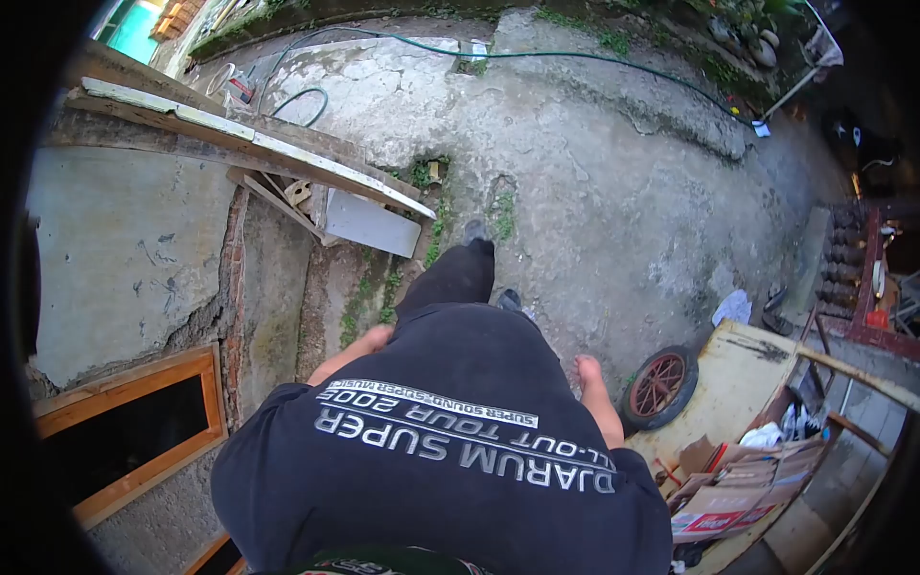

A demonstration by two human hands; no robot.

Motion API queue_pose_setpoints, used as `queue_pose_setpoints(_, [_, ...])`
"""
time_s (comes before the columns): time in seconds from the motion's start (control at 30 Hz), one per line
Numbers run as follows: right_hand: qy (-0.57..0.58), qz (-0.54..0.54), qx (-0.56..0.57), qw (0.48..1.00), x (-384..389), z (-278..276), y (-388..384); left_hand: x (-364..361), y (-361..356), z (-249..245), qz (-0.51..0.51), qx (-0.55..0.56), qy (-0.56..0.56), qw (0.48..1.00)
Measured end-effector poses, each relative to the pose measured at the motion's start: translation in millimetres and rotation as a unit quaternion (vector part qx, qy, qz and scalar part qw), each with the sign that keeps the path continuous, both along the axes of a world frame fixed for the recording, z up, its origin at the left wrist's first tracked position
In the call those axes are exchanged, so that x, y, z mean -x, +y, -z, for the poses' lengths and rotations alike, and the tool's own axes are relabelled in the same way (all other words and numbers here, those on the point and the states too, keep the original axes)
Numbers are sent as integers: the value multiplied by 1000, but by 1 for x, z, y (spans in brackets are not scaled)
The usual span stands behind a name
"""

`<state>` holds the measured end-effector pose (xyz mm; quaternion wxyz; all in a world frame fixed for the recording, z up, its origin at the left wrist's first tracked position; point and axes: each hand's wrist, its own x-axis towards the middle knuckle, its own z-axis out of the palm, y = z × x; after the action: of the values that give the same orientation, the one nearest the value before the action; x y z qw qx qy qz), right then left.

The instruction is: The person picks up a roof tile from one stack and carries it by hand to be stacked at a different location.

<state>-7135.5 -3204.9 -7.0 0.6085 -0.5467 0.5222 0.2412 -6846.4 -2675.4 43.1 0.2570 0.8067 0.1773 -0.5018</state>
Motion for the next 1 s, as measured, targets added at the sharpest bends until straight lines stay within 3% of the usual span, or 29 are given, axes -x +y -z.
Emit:
queue_pose_setpoints(0.1, [-37, 36, -92, 994, -6, 28, -26, 12, 12, 29, -48, 47, 71, 995])
queue_pose_setpoints(0.2, [-41, 75, -55, 995, -31, 41, -40, -12, -2, 45, -78, 71, 99, 989])
queue_pose_setpoints(0.33, [-14, 49, -6, 999, -112, 17, -54, -87, -34, 76, -125, 120, 100, 980])
queue_pose_setpoints(0.43, [-5, -24, 25, 999, -186, -8, -72, -172, -59, 114, -248, 208, 107, 940])
queue_pose_setpoints(0.5, [-9, -74, 51, 996, -233, -19, -87, -260, -113, 51, -46, 111, -26, 992])
queue_pose_setpoints(0.57, [-23, -106, 82, 991, -285, -40, -101, -333, -142, 35, 24, 138, -229, 963])
queue_pose_setpoints(0.63, [-43, -113, 110, 987, -338, -57, -113, -400, -180, -41, -26, 159, -199, 967])
queue_pose_setpoints(0.7, [-55, -58, 119, 990, -389, -76, -125, -447, -192, -44, -30, 191, -267, 944])
queue_pose_setpoints(0.77, [-63, 31, 114, 991, -443, -95, -130, -479, -195, -64, -26, 173, -234, 956])
queue_pose_setpoints(0.8, [-73, 128, 111, 983, -460, -100, -131, -486, -188, -47, -23, 168, -227, 959])
queue_pose_setpoints(0.93, [-93, 49, 102, 989, -516, -105, -133, -502, -156, 18, -29, 131, -228, 964])
queue_pose_setpoints(1.0, [-66, -115, 107, 985, -518, -102, -134, -489, -148, 9, -70, 122, -196, 970])
